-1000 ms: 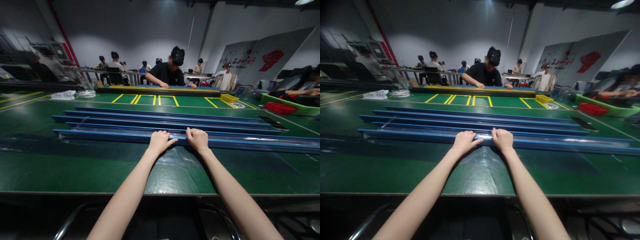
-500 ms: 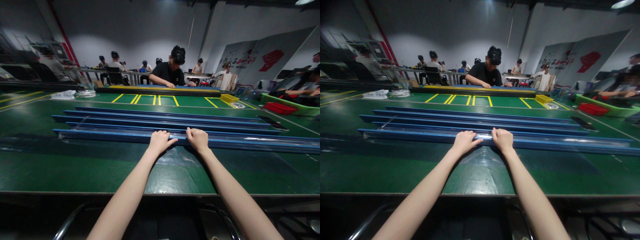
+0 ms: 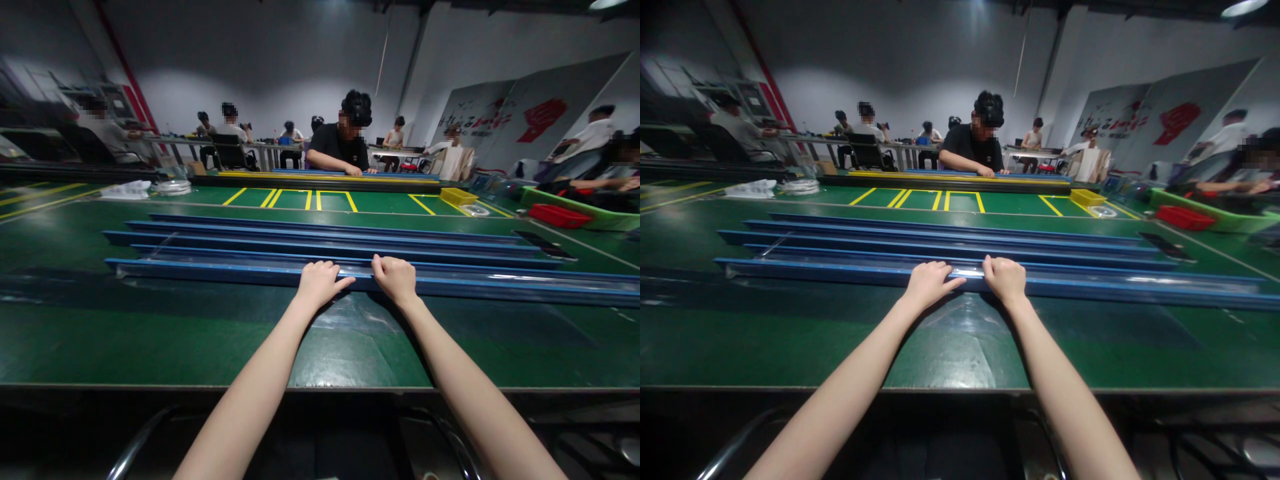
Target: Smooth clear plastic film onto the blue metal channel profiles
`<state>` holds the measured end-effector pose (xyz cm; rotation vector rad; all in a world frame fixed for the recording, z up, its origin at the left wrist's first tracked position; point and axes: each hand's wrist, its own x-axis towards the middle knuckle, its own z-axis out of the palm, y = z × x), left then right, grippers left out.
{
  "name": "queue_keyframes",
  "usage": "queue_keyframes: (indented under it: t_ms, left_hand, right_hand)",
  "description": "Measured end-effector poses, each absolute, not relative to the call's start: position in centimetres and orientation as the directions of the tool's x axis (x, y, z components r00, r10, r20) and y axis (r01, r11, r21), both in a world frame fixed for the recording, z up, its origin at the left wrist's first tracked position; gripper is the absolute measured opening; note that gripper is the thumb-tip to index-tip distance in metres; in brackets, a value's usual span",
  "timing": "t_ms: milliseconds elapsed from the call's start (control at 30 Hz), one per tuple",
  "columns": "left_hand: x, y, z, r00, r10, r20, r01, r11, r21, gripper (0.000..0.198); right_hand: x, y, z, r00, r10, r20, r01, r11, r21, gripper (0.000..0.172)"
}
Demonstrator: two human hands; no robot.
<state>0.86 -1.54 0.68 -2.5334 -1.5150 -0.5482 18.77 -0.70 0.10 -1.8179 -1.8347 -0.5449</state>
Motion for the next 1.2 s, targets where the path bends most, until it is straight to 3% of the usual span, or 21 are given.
queue_keyframes:
  t_ms: [1200]
  left_hand:
    - [0.79, -1.4, 0.48, 0.434, 0.8, 0.415, 0.872, -0.488, 0.029, 0.05]
  right_hand:
    - [18.75, -0.62, 0.02, 0.013, 0.798, 0.602, 0.997, 0.032, -0.064, 0.049]
